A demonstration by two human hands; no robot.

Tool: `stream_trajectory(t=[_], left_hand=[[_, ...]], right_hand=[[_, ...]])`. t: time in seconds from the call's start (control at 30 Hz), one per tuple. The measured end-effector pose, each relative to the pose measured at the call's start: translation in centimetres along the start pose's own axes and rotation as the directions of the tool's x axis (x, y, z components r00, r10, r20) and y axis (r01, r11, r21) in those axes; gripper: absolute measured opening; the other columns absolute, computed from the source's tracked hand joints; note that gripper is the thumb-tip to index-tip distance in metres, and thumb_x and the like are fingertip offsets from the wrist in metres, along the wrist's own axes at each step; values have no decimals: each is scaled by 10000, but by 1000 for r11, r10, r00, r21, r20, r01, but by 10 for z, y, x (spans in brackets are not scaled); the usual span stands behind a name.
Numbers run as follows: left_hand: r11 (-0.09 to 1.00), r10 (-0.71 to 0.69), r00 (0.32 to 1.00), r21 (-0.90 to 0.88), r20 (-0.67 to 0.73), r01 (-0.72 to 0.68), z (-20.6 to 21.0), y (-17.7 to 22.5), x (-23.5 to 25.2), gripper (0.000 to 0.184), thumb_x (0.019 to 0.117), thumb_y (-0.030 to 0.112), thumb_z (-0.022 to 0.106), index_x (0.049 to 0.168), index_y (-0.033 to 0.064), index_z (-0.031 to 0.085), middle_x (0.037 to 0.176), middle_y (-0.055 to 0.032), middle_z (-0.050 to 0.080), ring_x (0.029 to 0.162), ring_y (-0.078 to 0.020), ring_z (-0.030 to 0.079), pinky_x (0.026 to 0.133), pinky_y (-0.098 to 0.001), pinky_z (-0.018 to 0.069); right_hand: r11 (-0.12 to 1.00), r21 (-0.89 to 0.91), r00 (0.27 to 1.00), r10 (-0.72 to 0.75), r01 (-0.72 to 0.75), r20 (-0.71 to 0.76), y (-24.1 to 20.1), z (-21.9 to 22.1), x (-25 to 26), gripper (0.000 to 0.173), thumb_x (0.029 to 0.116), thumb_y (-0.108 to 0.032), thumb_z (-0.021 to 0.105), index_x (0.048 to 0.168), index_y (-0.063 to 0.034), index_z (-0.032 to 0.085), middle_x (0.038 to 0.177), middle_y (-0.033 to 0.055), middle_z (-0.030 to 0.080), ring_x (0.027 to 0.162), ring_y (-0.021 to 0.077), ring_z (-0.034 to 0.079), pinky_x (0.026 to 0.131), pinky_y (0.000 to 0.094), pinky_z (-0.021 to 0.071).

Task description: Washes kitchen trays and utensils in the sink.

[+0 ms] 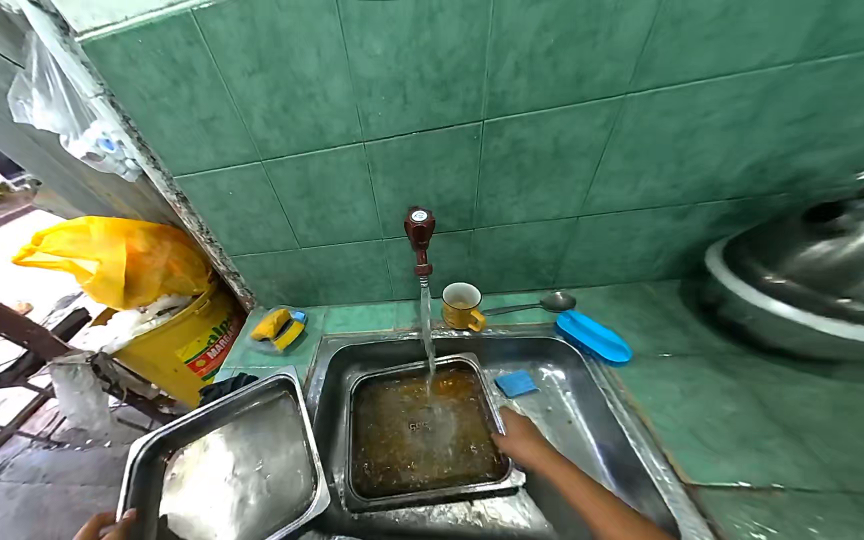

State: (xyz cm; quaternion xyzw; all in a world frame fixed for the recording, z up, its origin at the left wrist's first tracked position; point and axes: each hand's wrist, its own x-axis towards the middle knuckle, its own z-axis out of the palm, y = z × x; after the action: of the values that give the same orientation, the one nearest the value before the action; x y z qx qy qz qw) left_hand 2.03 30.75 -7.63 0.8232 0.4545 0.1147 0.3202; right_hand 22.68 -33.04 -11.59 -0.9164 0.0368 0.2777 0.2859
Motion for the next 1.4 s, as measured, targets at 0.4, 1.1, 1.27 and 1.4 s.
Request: stream_trajectory(t=[0.4, 1.1, 1.27, 1.4], left_hand=[[680, 699, 713, -266, -46, -683, 90, 212, -177, 432, 1003, 103, 564, 1397, -70, 530, 1413, -254, 568, 1286, -333, 591, 1051, -461, 516], [906, 37, 859, 346, 510, -244, 252, 197, -203, 542, 944, 149, 649, 1450, 42, 489, 1323, -211, 638, 1216, -363, 636, 1005, -555, 518], [912, 82, 857, 309, 508, -270, 253, 193, -199, 429, 960, 164, 622, 1367, 36, 576, 1352, -212, 604, 1227, -364, 617, 1009, -542, 517], [938, 120, 813, 205, 569, -281, 252, 190, -198, 421, 1009, 227, 603, 1359, -3, 558, 1311, -237, 620, 1224, -370, 617, 1045, -530, 491]], right_hand=[[978, -186, 981, -123, 94, -152, -95, -90, -76, 423, 980, -148, 587, 1379, -17, 533, 1211, 264, 655, 1168, 430, 634, 969, 612, 498], [930, -352, 953, -195, 105, -231, 43, -36, 38, 587, 990, -58, 554, 1557, -168, 451, 1632, 126, 381, 1489, 393, 362, 1136, 613, 388], [847, -500, 960, -261, 178, -99, 54, -34, 75, 703, 914, 15, 618, 1568, -154, 425, 1613, 167, 398, 1521, 400, 306, 1199, 699, 210], [915, -399, 985, -7, -64, -174, 48, -41, 57, 648, 946, -176, 667, 1502, 49, 423, 1518, 344, 404, 1424, 494, 401, 1138, 614, 387]])
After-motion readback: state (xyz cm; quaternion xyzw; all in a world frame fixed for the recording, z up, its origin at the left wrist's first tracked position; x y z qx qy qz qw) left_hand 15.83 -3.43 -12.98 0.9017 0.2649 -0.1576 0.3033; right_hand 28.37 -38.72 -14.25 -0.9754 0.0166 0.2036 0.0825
